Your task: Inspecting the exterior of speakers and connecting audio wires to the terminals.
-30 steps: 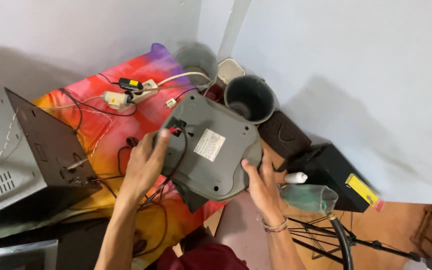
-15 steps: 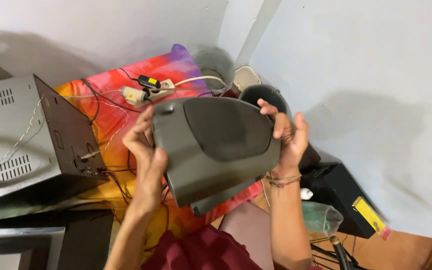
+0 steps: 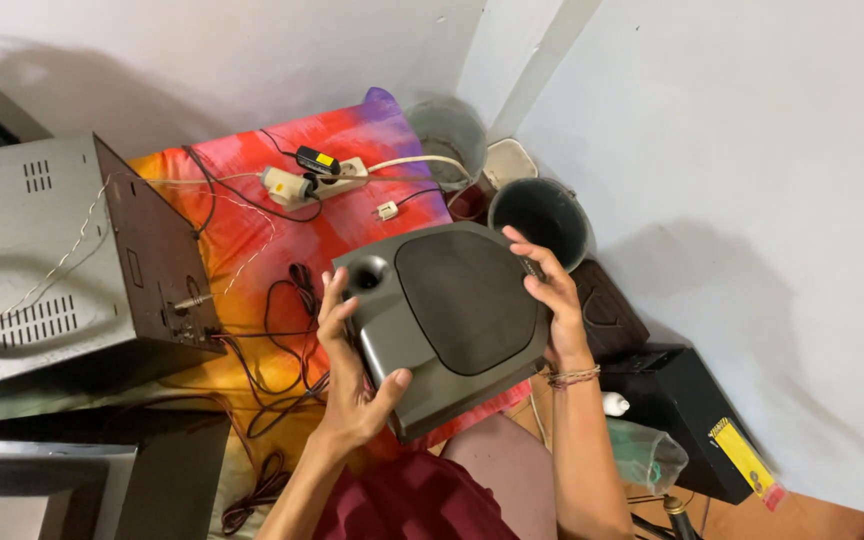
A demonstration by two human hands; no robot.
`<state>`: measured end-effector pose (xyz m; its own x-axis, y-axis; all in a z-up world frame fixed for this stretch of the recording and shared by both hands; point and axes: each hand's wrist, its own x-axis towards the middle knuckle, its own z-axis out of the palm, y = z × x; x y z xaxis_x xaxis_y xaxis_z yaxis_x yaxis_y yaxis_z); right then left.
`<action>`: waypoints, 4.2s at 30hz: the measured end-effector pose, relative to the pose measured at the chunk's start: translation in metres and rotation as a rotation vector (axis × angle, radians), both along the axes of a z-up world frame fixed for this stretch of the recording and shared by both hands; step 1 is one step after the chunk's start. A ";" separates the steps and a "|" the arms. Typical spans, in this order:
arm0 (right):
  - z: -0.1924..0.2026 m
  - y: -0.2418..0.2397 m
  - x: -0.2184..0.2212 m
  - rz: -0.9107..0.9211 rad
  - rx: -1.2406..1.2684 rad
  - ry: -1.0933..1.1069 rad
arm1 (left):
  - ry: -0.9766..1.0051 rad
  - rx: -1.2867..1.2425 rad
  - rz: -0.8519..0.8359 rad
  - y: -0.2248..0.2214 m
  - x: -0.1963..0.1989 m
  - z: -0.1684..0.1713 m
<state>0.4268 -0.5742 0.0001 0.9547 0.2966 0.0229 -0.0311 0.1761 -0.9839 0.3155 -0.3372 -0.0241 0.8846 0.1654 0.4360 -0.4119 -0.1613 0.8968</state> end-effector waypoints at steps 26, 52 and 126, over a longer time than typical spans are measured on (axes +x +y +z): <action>-0.043 -0.039 0.027 -0.182 -0.159 -0.234 | 0.339 -0.467 0.553 -0.026 -0.046 -0.100; -0.079 -0.037 0.020 -0.121 -0.285 0.017 | 0.682 -0.563 0.354 -0.018 0.056 -0.159; -0.152 0.008 -0.129 -1.308 -0.348 0.126 | 0.777 0.047 -0.985 -0.041 0.247 -0.145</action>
